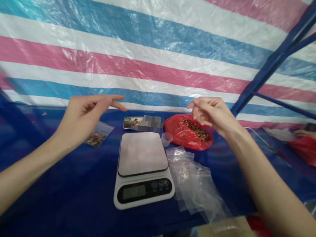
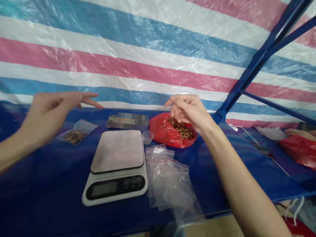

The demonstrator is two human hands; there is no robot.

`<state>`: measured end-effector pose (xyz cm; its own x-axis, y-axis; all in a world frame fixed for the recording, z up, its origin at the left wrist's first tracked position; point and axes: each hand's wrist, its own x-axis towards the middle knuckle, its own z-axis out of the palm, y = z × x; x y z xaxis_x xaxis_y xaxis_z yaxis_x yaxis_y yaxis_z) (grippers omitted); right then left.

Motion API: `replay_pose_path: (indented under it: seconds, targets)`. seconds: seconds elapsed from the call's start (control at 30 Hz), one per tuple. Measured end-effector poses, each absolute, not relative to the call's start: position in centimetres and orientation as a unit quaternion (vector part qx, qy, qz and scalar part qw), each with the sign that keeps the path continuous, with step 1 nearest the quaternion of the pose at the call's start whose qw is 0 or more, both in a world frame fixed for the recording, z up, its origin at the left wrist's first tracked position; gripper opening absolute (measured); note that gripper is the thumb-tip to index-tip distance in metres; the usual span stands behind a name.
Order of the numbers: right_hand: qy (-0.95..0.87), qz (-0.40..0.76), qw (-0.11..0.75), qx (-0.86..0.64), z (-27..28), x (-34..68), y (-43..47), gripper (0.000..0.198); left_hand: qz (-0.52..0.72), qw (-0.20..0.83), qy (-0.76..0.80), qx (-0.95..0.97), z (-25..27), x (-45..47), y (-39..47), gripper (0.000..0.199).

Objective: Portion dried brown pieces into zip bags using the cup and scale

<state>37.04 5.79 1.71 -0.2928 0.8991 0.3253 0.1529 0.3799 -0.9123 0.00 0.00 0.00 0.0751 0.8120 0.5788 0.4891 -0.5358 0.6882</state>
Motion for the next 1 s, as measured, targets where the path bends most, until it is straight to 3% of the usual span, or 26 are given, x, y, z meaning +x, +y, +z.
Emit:
replay_pose_path:
  seconds: [0.13,0.33,0.53,0.77,1.0]
  targets:
    - [-0.796,0.223,0.298,-0.478,-0.3,40.0,9.0,0.019,0.439,0.127,0.525,0.718,-3.2,-3.6,1.9,0.041]
    - [-0.877,0.095,0.211,-0.421,-4.6,40.2,9.8,0.025,0.352,0.057,0.541,0.762,-5.3,-4.0,2.4,0.042]
    - [-0.888,0.069,0.210,-0.403,-6.0,40.2,9.9,0.038,0.320,0.058,0.552,0.768,-5.4,-4.2,2.3,0.043]
    - [-0.889,0.075,0.222,-0.393,-6.1,40.0,9.9,0.037,0.316,0.062,0.546,0.773,-5.5,-4.4,2.2,0.041]
    - [-0.890,0.070,0.211,-0.399,-5.7,39.2,9.2,0.045,0.342,0.150,0.529,0.762,-5.5,-3.6,1.4,0.039]
